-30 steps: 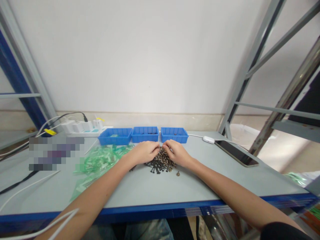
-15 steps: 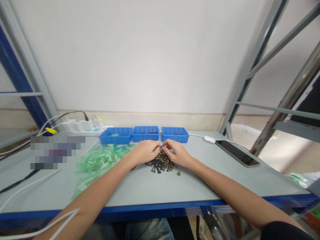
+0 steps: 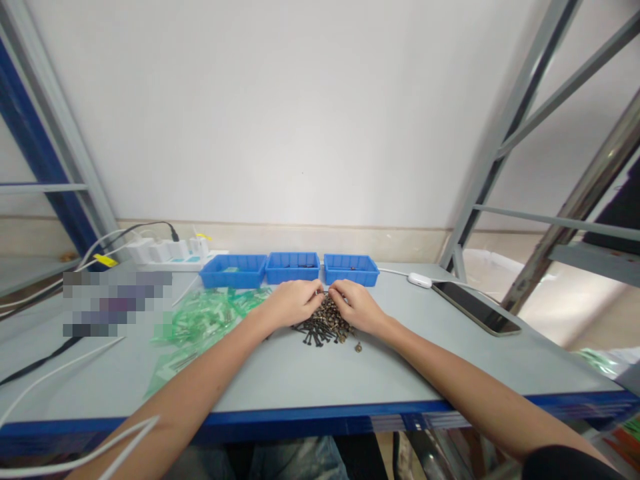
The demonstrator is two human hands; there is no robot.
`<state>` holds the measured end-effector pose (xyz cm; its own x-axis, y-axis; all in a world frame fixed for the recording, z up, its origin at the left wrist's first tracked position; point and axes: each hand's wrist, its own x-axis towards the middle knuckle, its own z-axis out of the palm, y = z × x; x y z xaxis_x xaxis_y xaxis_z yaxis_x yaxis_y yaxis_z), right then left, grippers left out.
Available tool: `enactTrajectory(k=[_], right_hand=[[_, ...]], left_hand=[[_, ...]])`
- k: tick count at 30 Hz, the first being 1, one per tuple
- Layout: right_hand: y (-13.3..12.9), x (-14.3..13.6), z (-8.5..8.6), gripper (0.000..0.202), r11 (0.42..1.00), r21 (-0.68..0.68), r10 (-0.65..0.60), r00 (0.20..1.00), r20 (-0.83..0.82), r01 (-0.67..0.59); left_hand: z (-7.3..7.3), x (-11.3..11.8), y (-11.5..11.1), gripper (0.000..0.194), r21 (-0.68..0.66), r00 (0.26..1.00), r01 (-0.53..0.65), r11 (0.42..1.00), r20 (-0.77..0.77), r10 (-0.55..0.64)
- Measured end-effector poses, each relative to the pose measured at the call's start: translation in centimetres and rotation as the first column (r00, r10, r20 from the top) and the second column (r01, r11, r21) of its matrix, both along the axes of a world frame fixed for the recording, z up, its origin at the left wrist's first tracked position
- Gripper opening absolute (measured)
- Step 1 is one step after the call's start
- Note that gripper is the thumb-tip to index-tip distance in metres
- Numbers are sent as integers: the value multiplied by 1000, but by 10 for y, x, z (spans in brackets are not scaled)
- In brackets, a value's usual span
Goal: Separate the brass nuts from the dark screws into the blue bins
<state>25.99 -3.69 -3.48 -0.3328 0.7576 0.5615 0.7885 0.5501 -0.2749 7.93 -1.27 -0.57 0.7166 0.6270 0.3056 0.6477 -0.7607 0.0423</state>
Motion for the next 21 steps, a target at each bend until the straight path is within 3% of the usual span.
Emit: enactTrajectory(k=[9,21], right_hand=[[-1,0,1,17,1000,-31,-3,1000,-9,3],[2,2,-2,8,998,-24,50,997,-59,-51]], left_hand=[[-1,1,2,26,58,1000,9,998,-17,-8],[-2,2,2,33,2,999,-18,1000,-32,19]])
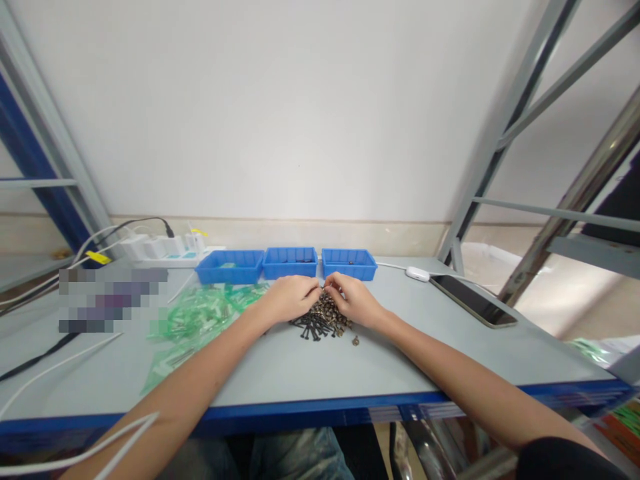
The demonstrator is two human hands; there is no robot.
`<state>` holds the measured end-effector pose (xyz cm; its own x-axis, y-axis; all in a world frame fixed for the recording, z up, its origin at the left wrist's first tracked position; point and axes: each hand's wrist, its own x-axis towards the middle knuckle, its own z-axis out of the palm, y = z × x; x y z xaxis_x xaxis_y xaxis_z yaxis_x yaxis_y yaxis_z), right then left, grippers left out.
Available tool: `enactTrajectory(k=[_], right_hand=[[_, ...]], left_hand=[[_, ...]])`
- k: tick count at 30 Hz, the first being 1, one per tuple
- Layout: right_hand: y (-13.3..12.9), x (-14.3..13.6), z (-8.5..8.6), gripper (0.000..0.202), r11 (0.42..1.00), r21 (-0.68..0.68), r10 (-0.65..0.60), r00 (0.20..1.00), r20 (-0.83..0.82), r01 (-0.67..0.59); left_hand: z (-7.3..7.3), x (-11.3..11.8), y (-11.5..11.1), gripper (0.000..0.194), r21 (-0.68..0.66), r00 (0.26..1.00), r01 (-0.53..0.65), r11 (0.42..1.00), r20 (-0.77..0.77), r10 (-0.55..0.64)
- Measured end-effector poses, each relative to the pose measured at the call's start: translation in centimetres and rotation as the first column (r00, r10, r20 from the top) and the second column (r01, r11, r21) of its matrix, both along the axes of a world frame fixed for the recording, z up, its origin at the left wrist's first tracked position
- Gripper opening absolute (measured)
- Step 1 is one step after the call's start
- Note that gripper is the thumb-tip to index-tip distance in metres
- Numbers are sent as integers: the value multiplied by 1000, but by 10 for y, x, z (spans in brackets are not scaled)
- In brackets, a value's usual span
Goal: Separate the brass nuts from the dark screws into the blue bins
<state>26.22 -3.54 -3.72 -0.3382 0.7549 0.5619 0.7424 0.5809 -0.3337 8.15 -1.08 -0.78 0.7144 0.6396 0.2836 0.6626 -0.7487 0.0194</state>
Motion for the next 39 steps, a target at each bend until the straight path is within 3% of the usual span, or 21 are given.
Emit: enactTrajectory(k=[9,18,34,39], right_hand=[[0,-2,1,21,998,-19,-55,990,130,58],[-5,-2,3,12,998,-62,14,1000,19,-13],[2,0,2,24,996,23,-90,994,66,89],[-2,-1,3,13,998,-31,-53,998,-26,52]], left_hand=[[3,-2,-1,28,18,999,33,999,21,-34],[2,-1,0,31,27,1000,5,1000,-8,-5],[0,-1,0,26,4,1000,-10,1000,18,10],[0,-1,0,28,23,1000,-15,1000,1,15]])
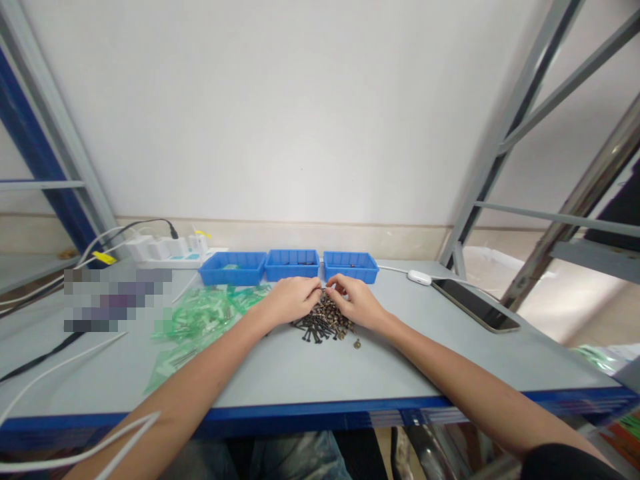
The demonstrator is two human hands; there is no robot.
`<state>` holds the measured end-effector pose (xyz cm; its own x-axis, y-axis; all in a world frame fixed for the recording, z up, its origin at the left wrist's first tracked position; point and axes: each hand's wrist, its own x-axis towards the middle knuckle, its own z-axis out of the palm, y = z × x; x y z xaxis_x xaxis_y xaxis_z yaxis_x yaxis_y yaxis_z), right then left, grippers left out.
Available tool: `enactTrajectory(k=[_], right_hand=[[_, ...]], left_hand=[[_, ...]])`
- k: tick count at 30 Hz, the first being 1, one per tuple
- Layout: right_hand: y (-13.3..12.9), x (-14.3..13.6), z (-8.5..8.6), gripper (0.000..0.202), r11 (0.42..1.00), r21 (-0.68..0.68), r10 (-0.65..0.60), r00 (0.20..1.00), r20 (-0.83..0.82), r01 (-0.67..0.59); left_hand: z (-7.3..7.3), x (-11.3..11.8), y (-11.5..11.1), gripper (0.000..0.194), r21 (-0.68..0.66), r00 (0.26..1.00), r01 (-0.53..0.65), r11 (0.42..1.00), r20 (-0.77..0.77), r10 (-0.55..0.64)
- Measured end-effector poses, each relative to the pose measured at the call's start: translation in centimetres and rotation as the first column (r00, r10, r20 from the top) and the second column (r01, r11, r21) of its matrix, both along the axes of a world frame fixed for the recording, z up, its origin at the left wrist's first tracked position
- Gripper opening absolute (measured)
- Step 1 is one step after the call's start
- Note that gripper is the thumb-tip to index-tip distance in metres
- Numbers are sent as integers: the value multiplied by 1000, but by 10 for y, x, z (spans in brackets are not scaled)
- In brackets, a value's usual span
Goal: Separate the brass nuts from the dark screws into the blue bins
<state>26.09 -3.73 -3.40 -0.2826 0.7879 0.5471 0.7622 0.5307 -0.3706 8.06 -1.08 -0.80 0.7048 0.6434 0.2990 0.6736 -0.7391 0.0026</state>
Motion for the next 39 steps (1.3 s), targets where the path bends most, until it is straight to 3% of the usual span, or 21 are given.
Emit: enactTrajectory(k=[11,17,20,23,27,30,33,36,39], right_hand=[[2,0,-1,14,999,25,22,999,25,-23],[-1,-1,1,17,1000,20,12,1000,1,-12],[-3,-1,4,17,1000,6,13,998,-55,-13],[-5,-3,6,18,1000,2,13,998,-68,-13],[-4,-7,5,18,1000,-5,16,999,-51,-16],[-3,-7,4,18,1000,-7,18,999,-37,-18],[-4,-5,5,18,1000,-4,12,999,-34,-12],[-4,-2,5,18,1000,-5,12,999,-31,-13],[-4,-1,4,19,1000,-19,24,1000,-6,-24]], left_hand=[[1,1,-3,26,-45,1000,7,999,27,-6],[8,-3,-1,24,18,999,38,999,33,-38],[22,-17,3,24,91,983,-24,996,184,7],[40,-33,6,28,175,913,-150,973,402,68],[54,-36,24,32,209,864,-358,910,444,238],[48,-31,50,34,149,873,-443,884,297,387],[33,-36,70,39,185,893,-425,886,248,377],[21,-49,68,34,218,906,-381,899,283,315],[20,-53,50,29,165,900,-335,928,346,264]])
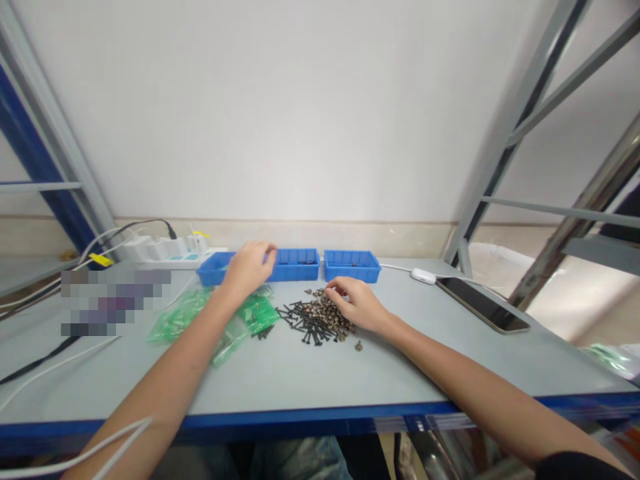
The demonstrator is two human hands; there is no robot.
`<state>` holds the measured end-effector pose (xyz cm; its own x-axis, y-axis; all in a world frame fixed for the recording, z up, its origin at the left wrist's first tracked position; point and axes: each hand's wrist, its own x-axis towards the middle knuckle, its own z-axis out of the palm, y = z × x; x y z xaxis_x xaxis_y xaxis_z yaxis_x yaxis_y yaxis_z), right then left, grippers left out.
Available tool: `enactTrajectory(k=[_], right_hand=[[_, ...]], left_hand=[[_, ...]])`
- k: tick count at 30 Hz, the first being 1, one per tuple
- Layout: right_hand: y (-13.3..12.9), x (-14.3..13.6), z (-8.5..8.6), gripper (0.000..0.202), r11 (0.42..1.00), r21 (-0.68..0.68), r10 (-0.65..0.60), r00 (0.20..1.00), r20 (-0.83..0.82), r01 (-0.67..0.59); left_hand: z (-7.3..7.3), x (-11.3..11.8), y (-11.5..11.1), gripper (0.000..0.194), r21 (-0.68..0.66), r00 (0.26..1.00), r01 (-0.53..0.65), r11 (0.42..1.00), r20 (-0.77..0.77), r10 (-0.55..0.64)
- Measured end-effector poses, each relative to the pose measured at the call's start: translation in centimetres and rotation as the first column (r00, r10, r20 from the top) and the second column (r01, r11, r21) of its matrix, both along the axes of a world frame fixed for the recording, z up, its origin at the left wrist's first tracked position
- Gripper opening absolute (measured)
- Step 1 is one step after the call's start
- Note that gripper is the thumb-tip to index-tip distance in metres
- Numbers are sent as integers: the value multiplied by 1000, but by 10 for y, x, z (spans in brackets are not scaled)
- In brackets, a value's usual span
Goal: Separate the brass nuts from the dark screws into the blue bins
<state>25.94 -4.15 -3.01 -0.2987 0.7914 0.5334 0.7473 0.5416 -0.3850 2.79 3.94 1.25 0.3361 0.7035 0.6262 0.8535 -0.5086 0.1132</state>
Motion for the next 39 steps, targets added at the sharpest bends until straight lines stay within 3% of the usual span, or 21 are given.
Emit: enactTrajectory(k=[4,8,10,15,23,26,28,33,39], right_hand=[[-2,-1,1,19,999,7,39,999,30,-39],[-3,-1,2,19,998,9,55,997,50,-55],[-3,0,2,19,998,-1,59,997,58,-59],[-3,-1,1,16,998,-17,69,995,71,-68],[-3,-2,1,17,996,-56,70,994,84,-66],[-3,-2,1,16,996,-54,77,994,76,-73],[-3,-2,1,16,996,-48,84,994,68,-81],[-5,-3,2,16,992,-47,121,990,74,-118],[-6,-3,3,16,994,-5,111,992,67,-111]], left_hand=[[1,14,-25,26,-232,981,154,961,-77,-176],[-6,25,-37,21,-434,934,175,884,-211,-288],[-10,27,-39,21,-448,934,141,883,-236,-268],[-16,33,-42,28,-401,959,-28,916,-271,-89],[-28,46,-45,24,-424,955,-33,905,-281,-96],[-27,45,-43,24,-398,972,34,917,-201,-123],[-23,44,-42,23,-374,979,147,916,-77,-189],[-14,52,-50,19,-304,898,436,847,212,-385],[-17,64,-59,19,-283,822,539,793,384,-421]])
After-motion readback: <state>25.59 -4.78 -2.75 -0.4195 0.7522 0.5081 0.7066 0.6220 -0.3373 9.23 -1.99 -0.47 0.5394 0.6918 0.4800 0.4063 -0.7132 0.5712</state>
